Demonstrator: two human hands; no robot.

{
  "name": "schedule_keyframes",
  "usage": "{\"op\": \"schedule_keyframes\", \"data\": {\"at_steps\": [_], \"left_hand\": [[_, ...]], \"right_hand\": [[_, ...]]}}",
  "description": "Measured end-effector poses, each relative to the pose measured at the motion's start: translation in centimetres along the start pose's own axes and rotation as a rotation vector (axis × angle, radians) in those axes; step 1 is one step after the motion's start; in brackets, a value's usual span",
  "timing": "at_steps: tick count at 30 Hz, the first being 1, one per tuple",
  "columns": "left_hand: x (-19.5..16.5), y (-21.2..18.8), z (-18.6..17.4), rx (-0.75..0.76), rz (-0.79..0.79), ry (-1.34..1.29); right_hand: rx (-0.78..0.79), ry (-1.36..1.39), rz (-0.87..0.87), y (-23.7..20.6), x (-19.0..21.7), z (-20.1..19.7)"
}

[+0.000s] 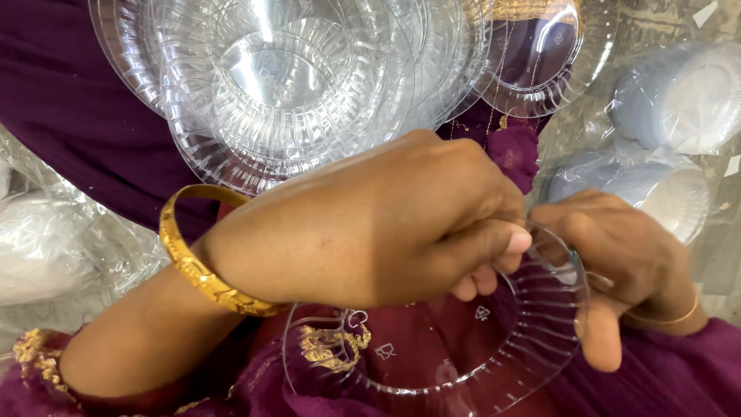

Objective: The person sits on the floor and repeatedly picks up clear plastic dishes from a cardboard box, inspects them by turning them over, and places them back into the box. A utility knife is held in the right hand but not used during the clip.

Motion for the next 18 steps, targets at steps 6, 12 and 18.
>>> {"op": "schedule_keyframes", "data": {"at_steps": [6,12,18], "left_hand": [[0.5,-0.9,0.1,-0.018,-0.07,-0.006],[0.8,-2.2,0.1,-0.076,-0.152,-0.083],[0.7,0.5,0.6,0.066,-0.122,-0.101]], "right_hand": [[-0.175,-0.049,0.239,-3.5,-0.1,2.8],[-0.293,-0.165,0.092,-4.0,1.4,5.7],[-0.389,0.133,0.211,-2.9,1.1,4.0]]}}
Point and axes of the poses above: each hand's wrist, its own y-axis towards the middle knuckle, its own z-axis out of the palm, x = y × z, the point moved 1 cm from there along y, towards the middle knuckle, and after that the axes turned 3 degrees about y, right-handed, at the moved point
